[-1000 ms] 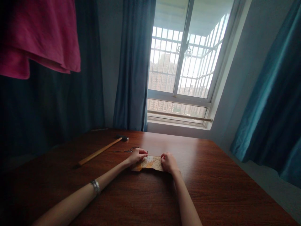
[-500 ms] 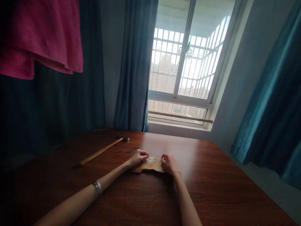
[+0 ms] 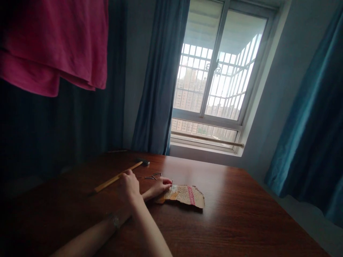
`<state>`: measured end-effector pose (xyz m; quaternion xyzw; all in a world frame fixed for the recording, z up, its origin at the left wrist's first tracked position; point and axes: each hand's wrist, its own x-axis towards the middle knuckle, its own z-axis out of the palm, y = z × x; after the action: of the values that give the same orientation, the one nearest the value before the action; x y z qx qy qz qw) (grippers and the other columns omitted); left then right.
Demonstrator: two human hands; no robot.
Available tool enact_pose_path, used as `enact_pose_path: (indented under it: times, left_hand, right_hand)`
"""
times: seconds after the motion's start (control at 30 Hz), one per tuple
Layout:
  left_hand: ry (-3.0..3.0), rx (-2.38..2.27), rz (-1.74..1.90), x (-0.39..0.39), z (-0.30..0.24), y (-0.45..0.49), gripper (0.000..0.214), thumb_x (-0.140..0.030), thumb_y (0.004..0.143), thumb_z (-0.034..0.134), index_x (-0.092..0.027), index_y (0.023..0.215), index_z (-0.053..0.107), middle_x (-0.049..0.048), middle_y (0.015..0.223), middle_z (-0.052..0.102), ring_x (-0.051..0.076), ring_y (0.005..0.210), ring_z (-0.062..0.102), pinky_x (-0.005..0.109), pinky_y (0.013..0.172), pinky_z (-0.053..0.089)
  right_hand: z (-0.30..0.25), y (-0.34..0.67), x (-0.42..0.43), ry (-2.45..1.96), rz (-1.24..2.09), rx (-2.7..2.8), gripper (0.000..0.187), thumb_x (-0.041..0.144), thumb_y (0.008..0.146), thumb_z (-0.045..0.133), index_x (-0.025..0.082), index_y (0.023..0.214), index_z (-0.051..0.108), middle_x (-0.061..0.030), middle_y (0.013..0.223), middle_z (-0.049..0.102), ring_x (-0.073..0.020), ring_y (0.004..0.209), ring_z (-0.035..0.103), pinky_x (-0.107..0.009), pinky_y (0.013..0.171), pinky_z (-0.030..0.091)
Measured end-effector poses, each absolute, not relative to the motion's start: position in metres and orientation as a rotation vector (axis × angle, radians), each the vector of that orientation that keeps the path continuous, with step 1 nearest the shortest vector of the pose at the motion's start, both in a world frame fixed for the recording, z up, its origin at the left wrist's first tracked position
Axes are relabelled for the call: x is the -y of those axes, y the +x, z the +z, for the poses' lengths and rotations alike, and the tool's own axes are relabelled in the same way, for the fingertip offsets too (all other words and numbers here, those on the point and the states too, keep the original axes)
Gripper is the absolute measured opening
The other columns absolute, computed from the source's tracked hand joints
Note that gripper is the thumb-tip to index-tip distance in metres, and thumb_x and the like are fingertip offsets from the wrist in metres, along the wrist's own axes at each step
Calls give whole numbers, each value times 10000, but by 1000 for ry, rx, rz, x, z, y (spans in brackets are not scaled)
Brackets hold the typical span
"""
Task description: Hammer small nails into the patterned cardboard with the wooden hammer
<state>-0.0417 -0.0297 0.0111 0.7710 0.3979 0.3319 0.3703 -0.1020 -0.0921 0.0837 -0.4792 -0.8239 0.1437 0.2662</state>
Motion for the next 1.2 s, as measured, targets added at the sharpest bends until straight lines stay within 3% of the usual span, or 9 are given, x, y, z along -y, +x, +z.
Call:
enact_pose_path:
  times: [0.1, 0.23, 0.3, 0.4, 0.5, 0.6, 0.73, 0.97, 1.2]
  left_hand:
    - [2008, -1033, 867, 31, 9, -44, 318, -355, 668, 538, -121, 820, 690, 63, 736, 676, 188, 699, 586, 249, 628, 405]
    - [1992, -1022, 845, 30, 10, -47, 338, -372, 664, 548, -116, 828, 695, 63, 715, 676, 181, 687, 581, 243, 616, 398]
    - [1999, -1016, 847, 28, 8, -46, 340, -371, 667, 548, -112, 828, 698, 60, 705, 677, 176, 674, 579, 238, 609, 394]
    - [2030, -1022, 871, 25, 4, -45, 324, -357, 671, 544, -114, 819, 701, 59, 727, 683, 171, 682, 582, 230, 617, 395]
    - [2062, -1018, 908, 24, 1, -44, 308, -346, 674, 543, -124, 817, 702, 64, 772, 689, 175, 721, 590, 232, 644, 402]
    - [2064, -1020, 922, 24, 0, -44, 309, -346, 674, 542, -131, 832, 699, 65, 803, 690, 175, 738, 593, 234, 660, 406]
    - [2078, -1021, 895, 23, -1, -44, 313, -345, 685, 528, -125, 831, 697, 59, 753, 686, 166, 693, 588, 225, 625, 397]
    - [2088, -955, 902, 21, -2, -44, 301, -321, 691, 523, -120, 834, 697, 60, 779, 692, 170, 703, 595, 228, 634, 407]
    - [2077, -920, 905, 27, 6, -44, 266, -292, 688, 539, -134, 832, 698, 54, 805, 698, 172, 738, 609, 229, 670, 425]
  right_hand:
    - [69, -151, 83, -1141, 262, 2415, 370, 231, 810, 428, 262, 1175, 480, -26, 1320, 389, -246, 1100, 431, -361, 764, 476]
    - [48, -174, 68, -1098, 211, 2558, 499, 426, 816, 408, 337, 1296, 307, -1, 1417, 263, -323, 1182, 326, -529, 803, 426]
    - [42, -171, 63, -1094, 219, 2594, 515, 482, 817, 379, 339, 1304, 290, 1, 1397, 311, -321, 1192, 314, -560, 848, 379]
    - [40, -165, 59, -1137, 178, 2590, 455, 508, 818, 360, 265, 1191, 454, -51, 1280, 458, -314, 1161, 354, -539, 841, 388]
    - [42, -164, 59, -1276, 109, 2501, 410, 479, 799, 420, 168, 1029, 556, -134, 1103, 555, -319, 1093, 417, -510, 785, 424]
    - [45, -163, 59, -1513, 142, 2290, 354, 337, 777, 495, 124, 1060, 509, -172, 1066, 553, -301, 1063, 453, -462, 744, 456]
    - [50, -156, 56, -1816, 424, 1906, 535, 259, 702, 601, 77, 1167, 411, -257, 1185, 461, -319, 1041, 496, -432, 682, 483]
    - [50, -143, 42, -1888, 656, 1660, 748, 218, 636, 652, -65, 1234, 304, -338, 1105, 506, -353, 1004, 543, -485, 759, 456]
    - [59, -99, 47, -1692, 858, 1457, 296, 156, 651, 564, 90, 938, 539, -187, 958, 615, -288, 911, 592, -397, 740, 466]
